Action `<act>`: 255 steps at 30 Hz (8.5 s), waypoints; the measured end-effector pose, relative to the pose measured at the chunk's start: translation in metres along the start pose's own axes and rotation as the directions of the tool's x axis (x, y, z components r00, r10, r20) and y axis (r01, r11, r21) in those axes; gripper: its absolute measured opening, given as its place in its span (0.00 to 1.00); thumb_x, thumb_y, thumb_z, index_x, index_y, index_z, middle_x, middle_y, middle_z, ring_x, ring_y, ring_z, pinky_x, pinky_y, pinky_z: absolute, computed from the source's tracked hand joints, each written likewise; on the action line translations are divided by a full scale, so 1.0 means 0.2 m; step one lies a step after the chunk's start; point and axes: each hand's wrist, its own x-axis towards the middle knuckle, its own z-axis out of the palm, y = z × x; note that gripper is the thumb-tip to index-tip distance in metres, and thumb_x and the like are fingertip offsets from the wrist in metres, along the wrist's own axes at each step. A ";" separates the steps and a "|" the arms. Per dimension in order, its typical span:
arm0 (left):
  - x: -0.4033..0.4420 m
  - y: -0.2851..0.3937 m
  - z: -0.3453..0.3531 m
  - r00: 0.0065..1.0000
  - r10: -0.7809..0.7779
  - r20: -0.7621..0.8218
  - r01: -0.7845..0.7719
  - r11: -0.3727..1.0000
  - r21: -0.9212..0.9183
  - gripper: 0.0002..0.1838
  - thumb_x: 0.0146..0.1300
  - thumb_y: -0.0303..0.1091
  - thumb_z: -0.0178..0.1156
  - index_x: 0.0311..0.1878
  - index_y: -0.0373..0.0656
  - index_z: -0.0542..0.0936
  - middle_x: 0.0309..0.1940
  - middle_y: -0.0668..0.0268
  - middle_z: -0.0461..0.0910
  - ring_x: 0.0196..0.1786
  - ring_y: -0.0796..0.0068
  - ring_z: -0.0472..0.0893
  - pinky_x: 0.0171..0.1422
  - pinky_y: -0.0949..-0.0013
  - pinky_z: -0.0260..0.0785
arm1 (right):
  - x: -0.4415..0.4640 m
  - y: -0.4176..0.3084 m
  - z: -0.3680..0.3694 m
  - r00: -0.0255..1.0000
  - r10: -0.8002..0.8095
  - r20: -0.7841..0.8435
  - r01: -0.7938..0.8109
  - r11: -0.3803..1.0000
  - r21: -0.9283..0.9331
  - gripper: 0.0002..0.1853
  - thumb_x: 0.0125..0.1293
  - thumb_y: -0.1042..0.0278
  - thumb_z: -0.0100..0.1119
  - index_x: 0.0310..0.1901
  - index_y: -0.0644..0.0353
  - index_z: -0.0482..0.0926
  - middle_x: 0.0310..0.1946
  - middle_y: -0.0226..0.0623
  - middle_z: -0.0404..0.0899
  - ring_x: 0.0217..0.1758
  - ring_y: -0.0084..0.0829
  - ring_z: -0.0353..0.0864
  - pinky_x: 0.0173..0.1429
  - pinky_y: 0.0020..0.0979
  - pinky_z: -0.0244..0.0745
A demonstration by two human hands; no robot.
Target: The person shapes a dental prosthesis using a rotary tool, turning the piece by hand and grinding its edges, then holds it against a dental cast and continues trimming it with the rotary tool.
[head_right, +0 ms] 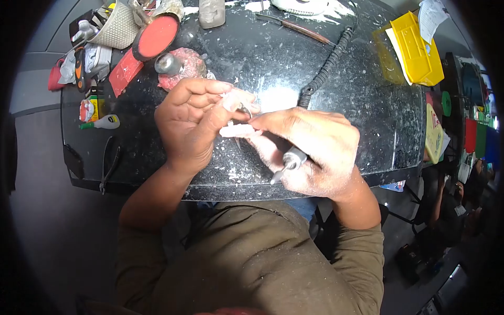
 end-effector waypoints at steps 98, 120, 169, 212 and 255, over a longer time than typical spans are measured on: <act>0.00 -0.01 -0.04 0.838 -0.285 0.465 0.520 0.677 -0.521 0.09 0.76 0.25 0.60 0.54 0.34 0.75 0.45 0.57 0.85 0.46 0.75 0.86 0.52 0.72 0.78 | 0.04 0.07 -0.04 0.980 0.014 0.200 0.050 0.949 -0.312 0.42 0.33 0.22 0.81 0.30 0.56 0.76 0.19 0.32 0.67 0.19 0.38 0.74 0.25 0.38 0.66; 0.01 -0.01 -0.05 0.840 -0.270 0.470 0.505 0.704 -0.499 0.09 0.76 0.26 0.60 0.54 0.33 0.75 0.40 0.55 0.86 0.41 0.74 0.87 0.46 0.70 0.80 | 0.04 0.06 -0.03 0.985 0.011 0.175 0.040 0.958 -0.285 0.35 0.42 0.32 0.84 0.30 0.56 0.77 0.18 0.32 0.68 0.19 0.37 0.74 0.25 0.37 0.67; 0.03 0.00 -0.06 0.835 -0.274 0.477 0.503 0.730 -0.462 0.09 0.77 0.27 0.59 0.54 0.34 0.73 0.39 0.54 0.85 0.40 0.72 0.86 0.46 0.66 0.79 | 0.02 0.05 -0.04 0.976 0.067 0.207 0.012 0.934 -0.358 0.32 0.49 0.32 0.77 0.32 0.56 0.77 0.21 0.34 0.72 0.21 0.38 0.76 0.26 0.38 0.68; 0.02 -0.05 -0.06 0.861 -0.246 0.445 0.457 0.760 -0.462 0.10 0.79 0.28 0.57 0.56 0.34 0.71 0.43 0.49 0.85 0.41 0.67 0.86 0.44 0.62 0.80 | 0.03 0.04 -0.03 0.978 0.048 0.204 0.020 0.948 -0.318 0.25 0.49 0.43 0.81 0.34 0.55 0.79 0.21 0.33 0.73 0.21 0.37 0.77 0.25 0.38 0.69; 0.03 -0.04 -0.07 0.845 -0.290 0.449 0.489 0.759 -0.430 0.08 0.79 0.28 0.58 0.55 0.35 0.73 0.41 0.53 0.84 0.42 0.70 0.86 0.45 0.65 0.81 | 0.01 0.04 -0.03 0.969 0.033 0.246 0.055 0.937 -0.344 0.26 0.50 0.43 0.80 0.38 0.55 0.83 0.22 0.32 0.71 0.21 0.35 0.75 0.26 0.38 0.68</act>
